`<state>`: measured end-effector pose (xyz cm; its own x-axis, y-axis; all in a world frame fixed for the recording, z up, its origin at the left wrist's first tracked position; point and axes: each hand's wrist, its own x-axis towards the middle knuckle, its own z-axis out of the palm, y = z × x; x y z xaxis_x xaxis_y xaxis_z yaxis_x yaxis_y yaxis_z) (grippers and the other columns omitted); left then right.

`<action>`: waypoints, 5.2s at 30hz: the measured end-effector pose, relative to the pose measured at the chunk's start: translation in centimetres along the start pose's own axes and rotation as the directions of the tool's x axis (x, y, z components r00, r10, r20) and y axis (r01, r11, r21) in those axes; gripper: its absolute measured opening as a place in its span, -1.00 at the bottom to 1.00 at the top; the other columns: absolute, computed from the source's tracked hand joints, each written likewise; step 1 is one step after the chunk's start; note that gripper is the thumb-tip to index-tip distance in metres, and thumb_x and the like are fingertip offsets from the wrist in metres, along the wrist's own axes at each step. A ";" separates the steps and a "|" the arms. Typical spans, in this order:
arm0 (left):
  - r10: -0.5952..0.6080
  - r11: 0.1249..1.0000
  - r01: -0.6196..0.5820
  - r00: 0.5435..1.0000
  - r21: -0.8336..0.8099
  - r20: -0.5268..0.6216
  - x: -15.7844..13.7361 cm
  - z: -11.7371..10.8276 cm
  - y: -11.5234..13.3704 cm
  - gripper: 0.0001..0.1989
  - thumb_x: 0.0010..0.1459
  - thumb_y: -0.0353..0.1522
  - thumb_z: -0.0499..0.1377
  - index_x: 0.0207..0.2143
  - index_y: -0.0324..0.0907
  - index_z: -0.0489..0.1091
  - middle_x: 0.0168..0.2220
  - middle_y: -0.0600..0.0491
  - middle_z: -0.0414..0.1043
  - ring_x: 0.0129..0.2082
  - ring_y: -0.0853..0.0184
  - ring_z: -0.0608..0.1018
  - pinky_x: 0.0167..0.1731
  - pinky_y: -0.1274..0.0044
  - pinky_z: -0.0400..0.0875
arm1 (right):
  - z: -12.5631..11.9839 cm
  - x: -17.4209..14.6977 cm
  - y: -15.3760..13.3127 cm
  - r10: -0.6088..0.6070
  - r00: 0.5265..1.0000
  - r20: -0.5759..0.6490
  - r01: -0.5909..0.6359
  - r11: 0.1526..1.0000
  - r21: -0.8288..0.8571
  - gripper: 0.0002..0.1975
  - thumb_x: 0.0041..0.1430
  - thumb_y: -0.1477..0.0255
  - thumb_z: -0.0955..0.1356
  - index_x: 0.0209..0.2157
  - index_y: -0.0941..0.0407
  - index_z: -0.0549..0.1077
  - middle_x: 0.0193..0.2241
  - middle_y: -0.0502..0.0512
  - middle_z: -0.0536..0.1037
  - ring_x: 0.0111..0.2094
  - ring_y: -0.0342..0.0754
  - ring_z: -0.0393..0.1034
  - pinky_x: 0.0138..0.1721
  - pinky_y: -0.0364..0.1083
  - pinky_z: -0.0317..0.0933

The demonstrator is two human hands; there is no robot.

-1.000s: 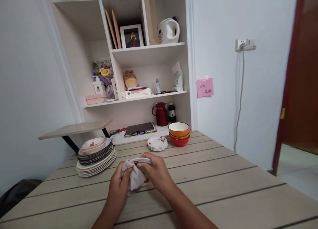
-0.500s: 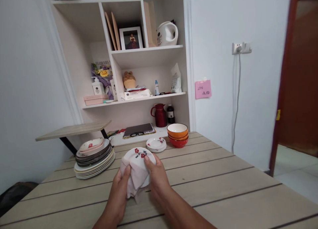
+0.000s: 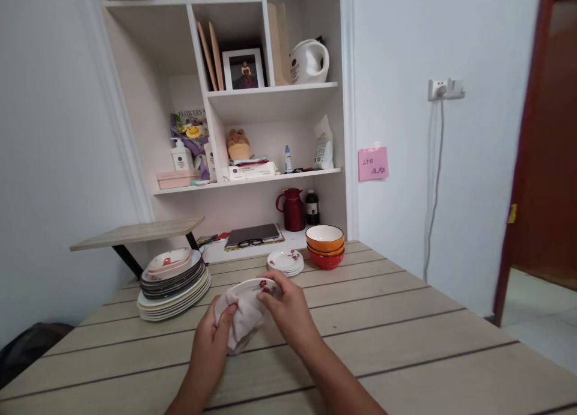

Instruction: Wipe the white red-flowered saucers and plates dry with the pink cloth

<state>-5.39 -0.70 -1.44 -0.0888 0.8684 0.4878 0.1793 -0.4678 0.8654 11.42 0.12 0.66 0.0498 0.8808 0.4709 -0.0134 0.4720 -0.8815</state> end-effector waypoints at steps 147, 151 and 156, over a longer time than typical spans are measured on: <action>0.042 0.999 -0.042 0.997 -0.011 0.066 0.1 0.0 -1.2 -0.71 0.14 -0.12 0.16 -0.34 -0.17 0.42 -0.43 0.07 0.47 -0.42 0.30 0.48 -0.37 0.55 0.36 | 0.7 0.2 2.4 0.145 0.975 0.166 -0.146 0.989 -0.002 -0.73 -0.13 0.35 0.49 -0.56 0.11 0.32 -0.68 -0.15 0.34 -0.60 -0.17 0.20 -0.52 -0.16 0.10; 0.090 0.995 -0.094 0.991 0.035 0.097 -0.1 0.1 -0.9 -0.78 0.17 -0.19 0.14 -0.33 -0.15 0.43 -0.39 0.06 0.47 -0.37 0.30 0.49 -0.31 0.55 0.35 | -0.6 0.3 1.1 0.054 0.967 0.248 -0.019 0.990 -0.141 -0.76 -0.06 0.37 0.47 -0.56 0.10 0.33 -0.64 -0.10 0.39 -0.56 -0.14 0.26 -0.49 -0.16 0.11; 0.119 0.990 -0.130 0.981 0.060 0.156 -0.4 0.0 -0.5 -0.82 0.15 -0.24 0.15 -0.36 -0.16 0.44 -0.35 0.02 0.46 -0.34 0.29 0.47 -0.28 0.55 0.34 | -1.2 -0.1 -0.5 -0.031 0.934 0.356 0.166 0.920 -0.356 -0.77 0.07 0.35 0.42 -0.58 0.12 0.38 -0.62 -0.07 0.38 -0.51 -0.13 0.23 -0.46 -0.16 0.04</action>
<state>-5.48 -0.80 -2.04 0.0870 0.8214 0.5637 0.2474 -0.5660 0.7864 12.59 -0.25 1.04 -0.3087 0.8212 0.4800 0.3512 0.5674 -0.7448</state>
